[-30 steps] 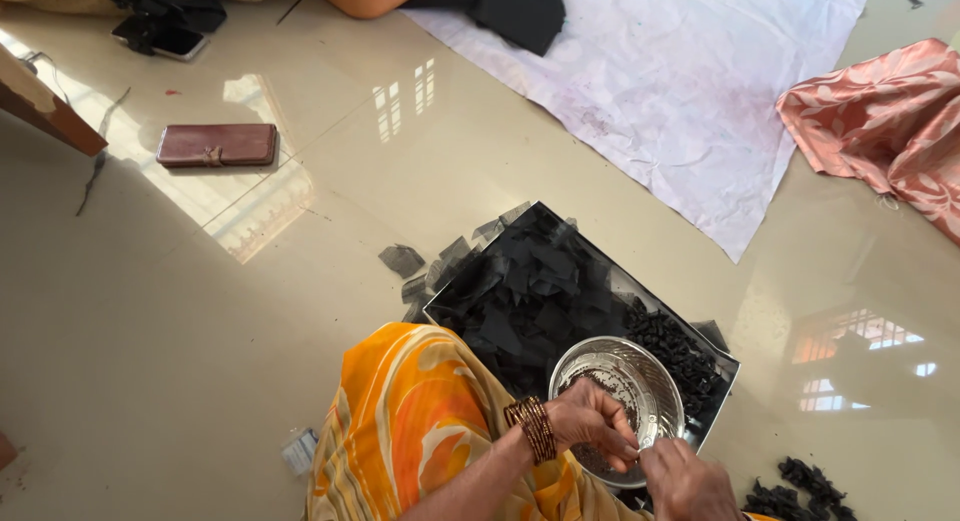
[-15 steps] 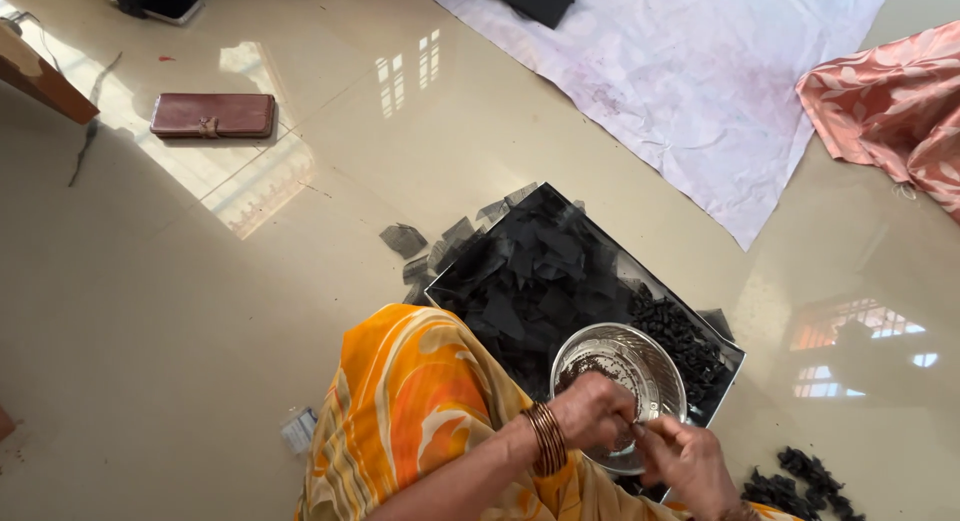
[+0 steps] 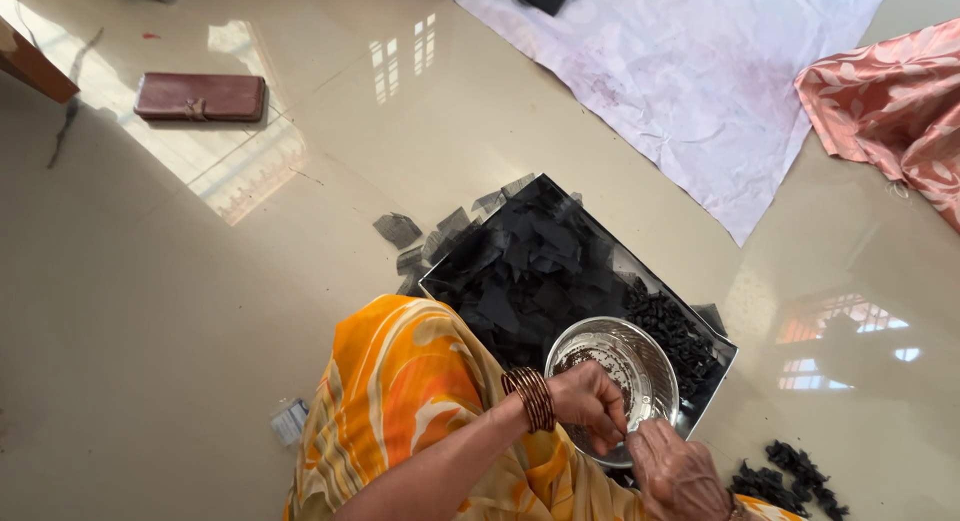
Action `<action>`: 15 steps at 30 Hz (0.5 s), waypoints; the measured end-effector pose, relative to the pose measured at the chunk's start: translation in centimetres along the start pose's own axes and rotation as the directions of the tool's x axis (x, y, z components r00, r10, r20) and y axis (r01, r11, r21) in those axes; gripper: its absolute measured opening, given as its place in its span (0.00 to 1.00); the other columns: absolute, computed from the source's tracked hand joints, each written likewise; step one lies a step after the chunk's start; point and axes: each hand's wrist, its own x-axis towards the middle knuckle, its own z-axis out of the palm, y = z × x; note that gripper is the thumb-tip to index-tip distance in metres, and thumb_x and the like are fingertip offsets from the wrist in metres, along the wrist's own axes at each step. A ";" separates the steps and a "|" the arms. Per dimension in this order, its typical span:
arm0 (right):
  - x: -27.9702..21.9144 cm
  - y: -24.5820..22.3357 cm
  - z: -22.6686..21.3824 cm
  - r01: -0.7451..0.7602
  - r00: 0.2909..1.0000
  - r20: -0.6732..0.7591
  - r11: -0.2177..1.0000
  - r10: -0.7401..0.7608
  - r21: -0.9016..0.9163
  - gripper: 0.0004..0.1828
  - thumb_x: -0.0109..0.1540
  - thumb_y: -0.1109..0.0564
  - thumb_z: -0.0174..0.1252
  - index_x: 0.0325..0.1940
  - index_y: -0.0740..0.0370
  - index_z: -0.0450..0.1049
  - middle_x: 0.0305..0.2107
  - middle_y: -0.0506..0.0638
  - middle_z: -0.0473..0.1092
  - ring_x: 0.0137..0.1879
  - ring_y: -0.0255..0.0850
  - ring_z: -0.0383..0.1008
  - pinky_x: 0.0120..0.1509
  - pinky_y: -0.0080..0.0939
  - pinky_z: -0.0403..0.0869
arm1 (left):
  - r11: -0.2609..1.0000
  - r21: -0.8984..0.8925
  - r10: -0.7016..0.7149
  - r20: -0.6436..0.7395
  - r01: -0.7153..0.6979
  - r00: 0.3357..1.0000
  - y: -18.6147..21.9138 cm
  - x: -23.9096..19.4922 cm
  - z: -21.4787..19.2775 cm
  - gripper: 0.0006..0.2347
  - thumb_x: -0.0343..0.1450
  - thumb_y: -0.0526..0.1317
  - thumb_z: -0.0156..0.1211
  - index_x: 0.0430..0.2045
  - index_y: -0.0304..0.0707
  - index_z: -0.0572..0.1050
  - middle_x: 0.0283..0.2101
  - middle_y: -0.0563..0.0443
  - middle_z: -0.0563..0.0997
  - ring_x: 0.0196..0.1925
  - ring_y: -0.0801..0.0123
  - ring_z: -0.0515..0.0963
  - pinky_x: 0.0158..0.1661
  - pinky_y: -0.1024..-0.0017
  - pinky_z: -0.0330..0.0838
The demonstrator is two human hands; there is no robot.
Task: Rolling and assembling small pieces of black mesh material by hand.
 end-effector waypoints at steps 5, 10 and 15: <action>2.2 0.6 -0.5 -0.559 0.765 0.262 0.404 0.589 0.724 0.07 0.55 0.58 0.59 0.26 0.64 0.74 0.16 0.48 0.64 0.20 0.37 0.61 0.20 0.40 0.62 | 0.562 0.811 0.395 -0.090 -0.163 0.914 3.2 -1.9 4.0 0.02 0.63 0.29 0.66 0.24 0.30 0.81 0.28 0.44 0.83 0.30 0.61 0.84 0.31 0.68 0.79; 2.3 0.9 1.5 -0.602 0.428 0.794 -0.519 0.431 0.606 0.12 0.57 0.57 0.58 0.30 0.72 0.75 0.14 0.51 0.63 0.16 0.37 0.56 0.16 0.37 0.56 | 0.074 0.976 0.576 0.125 -0.205 0.808 2.8 -2.8 5.4 0.07 0.57 0.29 0.64 0.25 0.30 0.78 0.29 0.46 0.79 0.35 0.60 0.80 0.35 0.66 0.78; 0.5 0.7 0.9 -0.408 0.431 0.787 -0.682 0.442 0.607 0.12 0.59 0.58 0.59 0.39 0.73 0.76 0.18 0.54 0.70 0.18 0.40 0.64 0.19 0.39 0.61 | 0.360 0.927 0.424 -0.062 -0.105 0.904 2.1 -0.9 4.6 0.02 0.66 0.29 0.64 0.22 0.33 0.79 0.26 0.46 0.81 0.27 0.64 0.80 0.30 0.68 0.79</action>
